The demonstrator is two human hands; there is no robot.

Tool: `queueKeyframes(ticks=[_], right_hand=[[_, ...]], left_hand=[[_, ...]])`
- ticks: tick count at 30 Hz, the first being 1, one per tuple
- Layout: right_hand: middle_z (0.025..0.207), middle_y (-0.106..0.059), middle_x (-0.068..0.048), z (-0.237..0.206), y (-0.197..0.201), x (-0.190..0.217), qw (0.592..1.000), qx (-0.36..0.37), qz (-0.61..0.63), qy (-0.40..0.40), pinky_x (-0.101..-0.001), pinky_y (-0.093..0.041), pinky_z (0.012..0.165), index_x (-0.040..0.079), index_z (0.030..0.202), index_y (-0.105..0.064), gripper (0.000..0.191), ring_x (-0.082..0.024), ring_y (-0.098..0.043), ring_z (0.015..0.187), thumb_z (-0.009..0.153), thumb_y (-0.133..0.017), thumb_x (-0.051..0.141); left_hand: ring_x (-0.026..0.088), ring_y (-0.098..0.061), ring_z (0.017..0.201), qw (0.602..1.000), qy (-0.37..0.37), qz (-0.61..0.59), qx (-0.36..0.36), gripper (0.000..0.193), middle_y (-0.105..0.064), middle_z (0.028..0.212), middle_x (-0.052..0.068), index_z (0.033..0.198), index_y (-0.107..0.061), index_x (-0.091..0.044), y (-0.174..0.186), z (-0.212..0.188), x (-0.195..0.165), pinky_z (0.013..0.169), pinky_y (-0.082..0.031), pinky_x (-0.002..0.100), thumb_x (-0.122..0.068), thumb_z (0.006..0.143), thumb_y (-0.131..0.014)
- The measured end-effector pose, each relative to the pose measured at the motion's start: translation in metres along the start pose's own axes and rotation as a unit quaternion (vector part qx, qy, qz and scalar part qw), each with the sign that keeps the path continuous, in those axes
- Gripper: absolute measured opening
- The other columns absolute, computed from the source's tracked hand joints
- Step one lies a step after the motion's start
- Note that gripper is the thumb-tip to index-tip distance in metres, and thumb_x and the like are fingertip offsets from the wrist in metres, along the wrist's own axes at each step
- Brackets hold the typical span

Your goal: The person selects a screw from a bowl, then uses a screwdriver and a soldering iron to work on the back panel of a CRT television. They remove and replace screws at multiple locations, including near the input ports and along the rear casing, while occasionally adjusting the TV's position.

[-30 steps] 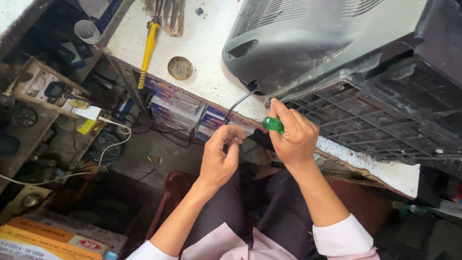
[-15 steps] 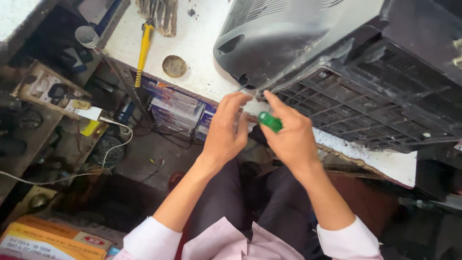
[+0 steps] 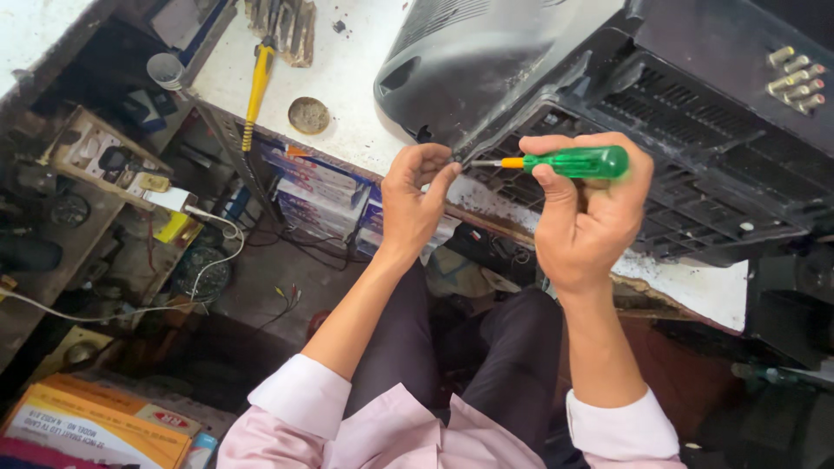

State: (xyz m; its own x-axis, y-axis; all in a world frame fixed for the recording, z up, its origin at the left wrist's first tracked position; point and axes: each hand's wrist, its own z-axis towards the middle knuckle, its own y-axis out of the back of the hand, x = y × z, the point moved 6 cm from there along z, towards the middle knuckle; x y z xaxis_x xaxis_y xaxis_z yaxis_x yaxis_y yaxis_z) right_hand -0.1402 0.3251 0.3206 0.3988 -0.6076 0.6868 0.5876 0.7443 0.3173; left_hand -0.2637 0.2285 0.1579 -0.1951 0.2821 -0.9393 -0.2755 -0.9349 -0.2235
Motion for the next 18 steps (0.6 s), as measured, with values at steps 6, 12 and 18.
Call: queueKeyframes(ticks=[6, 12, 18], right_hand=[[0.117, -0.072, -0.017, -0.002, -0.008, -0.018, 1.0, -0.001, -0.006, 0.008, -0.0254, -0.057, 0.098, 0.001, 0.128, -0.039, 0.026, -0.019, -0.072, 0.107, 0.118, -0.063, 0.002], [0.113, -0.073, -0.017, -0.003, -0.012, -0.025, 0.999, 0.002, -0.039, 0.01, -0.0244, -0.057, 0.095, 0.0, 0.128, -0.041, 0.025, -0.017, -0.072, 0.105, 0.118, -0.064, 0.001], [0.112, -0.074, -0.012, 0.007, -0.02, -0.026, 0.997, -0.006, -0.073, 0.029, -0.0205, -0.062, 0.076, 0.005, 0.144, -0.034, 0.051, -0.012, -0.074, 0.088, 0.116, -0.077, 0.003]], left_hand=[[0.013, -0.074, 0.094, 1.0, 0.009, -0.022, 0.01, 0.019, -0.072, 0.102, 0.007, 0.109, -0.067, 0.001, 0.0, 0.003, 0.007, 0.084, -0.061, 0.026, -0.002, 0.092, -0.076], [0.011, -0.073, 0.092, 0.998, 0.03, -0.044, 0.012, 0.021, -0.072, 0.101, 0.006, 0.109, -0.065, 0.001, -0.001, 0.005, 0.015, 0.084, -0.06, 0.025, -0.001, 0.091, -0.076], [0.012, -0.073, 0.092, 0.997, 0.049, -0.051, 0.015, 0.019, -0.072, 0.099, 0.007, 0.107, -0.065, 0.001, -0.002, 0.006, 0.021, 0.082, -0.061, 0.025, 0.001, 0.092, -0.076]])
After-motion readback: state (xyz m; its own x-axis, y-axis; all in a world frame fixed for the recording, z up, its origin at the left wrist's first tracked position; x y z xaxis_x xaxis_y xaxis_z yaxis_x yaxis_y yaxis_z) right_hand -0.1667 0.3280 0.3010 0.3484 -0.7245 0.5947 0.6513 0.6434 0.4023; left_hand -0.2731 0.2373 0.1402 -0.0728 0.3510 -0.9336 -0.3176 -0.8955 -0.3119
